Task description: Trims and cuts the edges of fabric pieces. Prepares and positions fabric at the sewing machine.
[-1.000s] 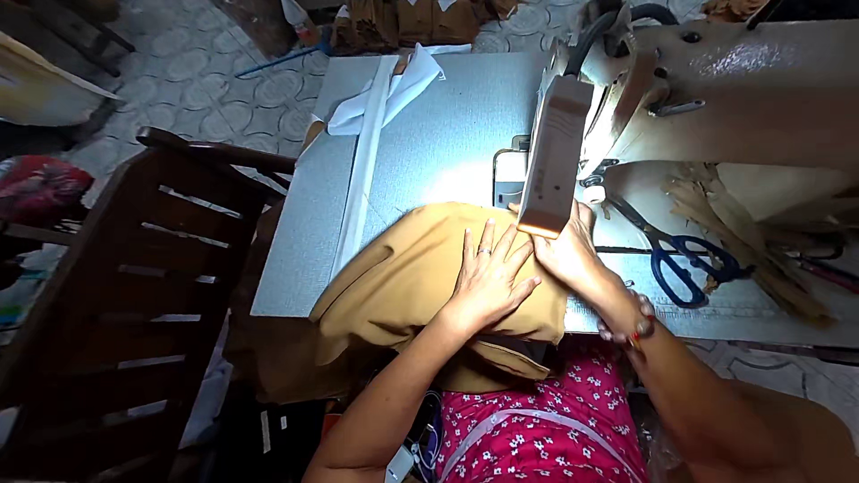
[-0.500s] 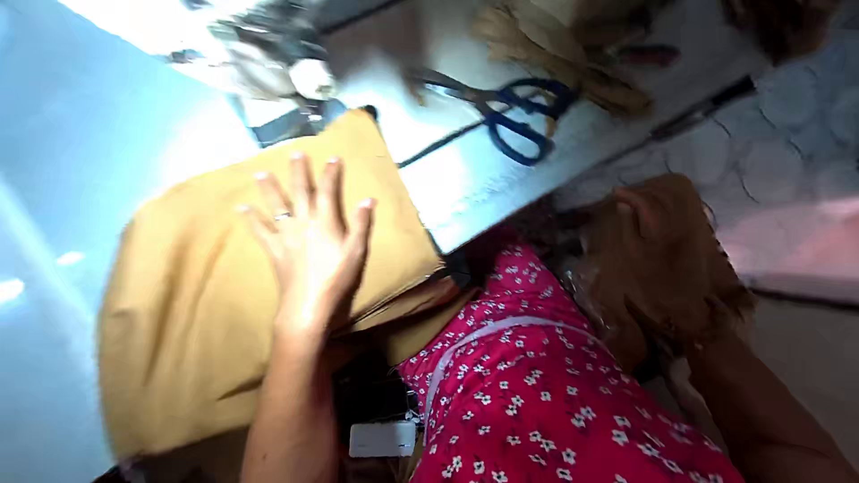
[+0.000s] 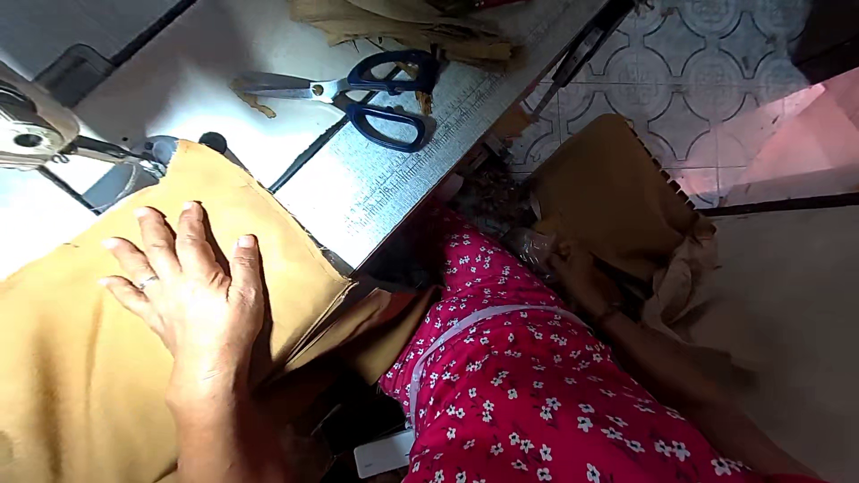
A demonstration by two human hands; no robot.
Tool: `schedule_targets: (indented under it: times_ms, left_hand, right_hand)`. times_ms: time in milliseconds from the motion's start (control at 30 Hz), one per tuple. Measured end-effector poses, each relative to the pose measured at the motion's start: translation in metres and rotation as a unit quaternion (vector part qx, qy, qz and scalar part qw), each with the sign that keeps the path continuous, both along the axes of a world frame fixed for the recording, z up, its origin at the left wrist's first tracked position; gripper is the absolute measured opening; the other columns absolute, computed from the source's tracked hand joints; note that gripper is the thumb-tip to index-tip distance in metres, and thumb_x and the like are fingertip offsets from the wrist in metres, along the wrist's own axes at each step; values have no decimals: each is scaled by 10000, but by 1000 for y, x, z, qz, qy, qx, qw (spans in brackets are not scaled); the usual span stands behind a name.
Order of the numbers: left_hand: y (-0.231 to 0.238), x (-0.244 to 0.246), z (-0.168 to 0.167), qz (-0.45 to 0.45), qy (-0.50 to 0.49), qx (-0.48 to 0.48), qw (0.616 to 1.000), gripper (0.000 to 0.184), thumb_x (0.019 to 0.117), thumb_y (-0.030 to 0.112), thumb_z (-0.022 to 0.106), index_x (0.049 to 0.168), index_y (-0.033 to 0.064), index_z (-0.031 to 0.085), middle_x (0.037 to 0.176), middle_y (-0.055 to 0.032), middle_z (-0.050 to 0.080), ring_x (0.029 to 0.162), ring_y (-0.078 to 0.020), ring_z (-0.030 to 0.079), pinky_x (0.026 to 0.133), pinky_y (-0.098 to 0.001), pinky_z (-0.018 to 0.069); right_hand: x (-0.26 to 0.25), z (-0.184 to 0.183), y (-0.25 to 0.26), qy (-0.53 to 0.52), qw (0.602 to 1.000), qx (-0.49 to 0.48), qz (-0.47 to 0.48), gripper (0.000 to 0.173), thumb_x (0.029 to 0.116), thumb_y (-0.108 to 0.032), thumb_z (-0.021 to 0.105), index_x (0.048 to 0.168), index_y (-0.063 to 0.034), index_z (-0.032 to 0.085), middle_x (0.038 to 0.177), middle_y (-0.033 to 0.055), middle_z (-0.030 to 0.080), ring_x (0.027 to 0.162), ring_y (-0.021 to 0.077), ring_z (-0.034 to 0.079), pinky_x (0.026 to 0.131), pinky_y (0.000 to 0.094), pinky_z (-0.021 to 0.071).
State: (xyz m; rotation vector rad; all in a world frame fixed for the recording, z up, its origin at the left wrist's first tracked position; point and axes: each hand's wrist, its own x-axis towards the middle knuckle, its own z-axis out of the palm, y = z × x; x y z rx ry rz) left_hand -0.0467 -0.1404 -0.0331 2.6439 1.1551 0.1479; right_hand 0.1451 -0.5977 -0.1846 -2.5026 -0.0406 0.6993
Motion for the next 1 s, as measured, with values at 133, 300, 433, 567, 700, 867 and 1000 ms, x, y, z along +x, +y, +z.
schedule_targets:
  times_ms: [133,300,433,567,700,867,1000]
  left_hand:
    - [12,-12,-17,10,20,31,999,714,1013,674,326,1620,299,307,1732,-71,129,1587,-405,26,1191,-733,8]
    - [-11,11,23,12,-1,-30,999,674,1036,557,375,1587,168,387,1702,-186,179,1542,-535,74,1102,-847,43]
    - [-8,27,28,-122,-138,-59,981,492,922,112,520,1401,10,562,1635,-246,310,1535,-464,215,1197,-683,188]
    - [16,45,15,-278,-270,-95,917,419,832,-53,540,1227,-70,678,1455,-259,548,1397,-376,500,1162,-487,395]
    - [19,44,7,-234,-429,-211,847,404,804,-75,510,1165,-116,688,1284,-208,682,1270,-206,628,1108,-336,477]
    - [9,32,32,-242,-434,-614,614,545,879,206,693,1372,34,536,1326,2,676,1208,-83,642,1039,-262,503]
    - [-1,32,49,-287,-355,-627,631,315,797,-44,636,1071,107,600,864,197,664,835,117,619,790,-93,513]
  right_hand:
    - [-2,-6,4,-33,995,-60,71,299,1017,-204,583,1115,58,687,1210,278,642,1174,413,617,1036,560,485]
    - [-12,12,-11,-61,994,88,-33,355,1041,-201,552,1154,126,630,1061,261,684,970,329,679,907,505,549]
    - [-19,71,-3,-138,981,130,-50,380,1071,-145,462,1236,197,486,1036,314,614,884,318,640,826,478,550]
    - [-8,130,37,-131,953,258,92,199,1010,-68,510,1072,120,490,841,-25,549,700,-77,558,675,131,519]
    - [-2,176,125,29,855,451,256,49,1025,-242,591,1067,-269,590,894,-213,681,774,-79,646,673,139,559]
    - [-24,206,262,105,706,629,310,177,1024,-439,557,1169,-377,636,1073,-201,708,980,-48,673,857,182,579]
    - [-34,217,314,140,688,668,248,225,979,-511,591,1140,-362,640,1037,-174,708,956,-38,671,827,175,569]
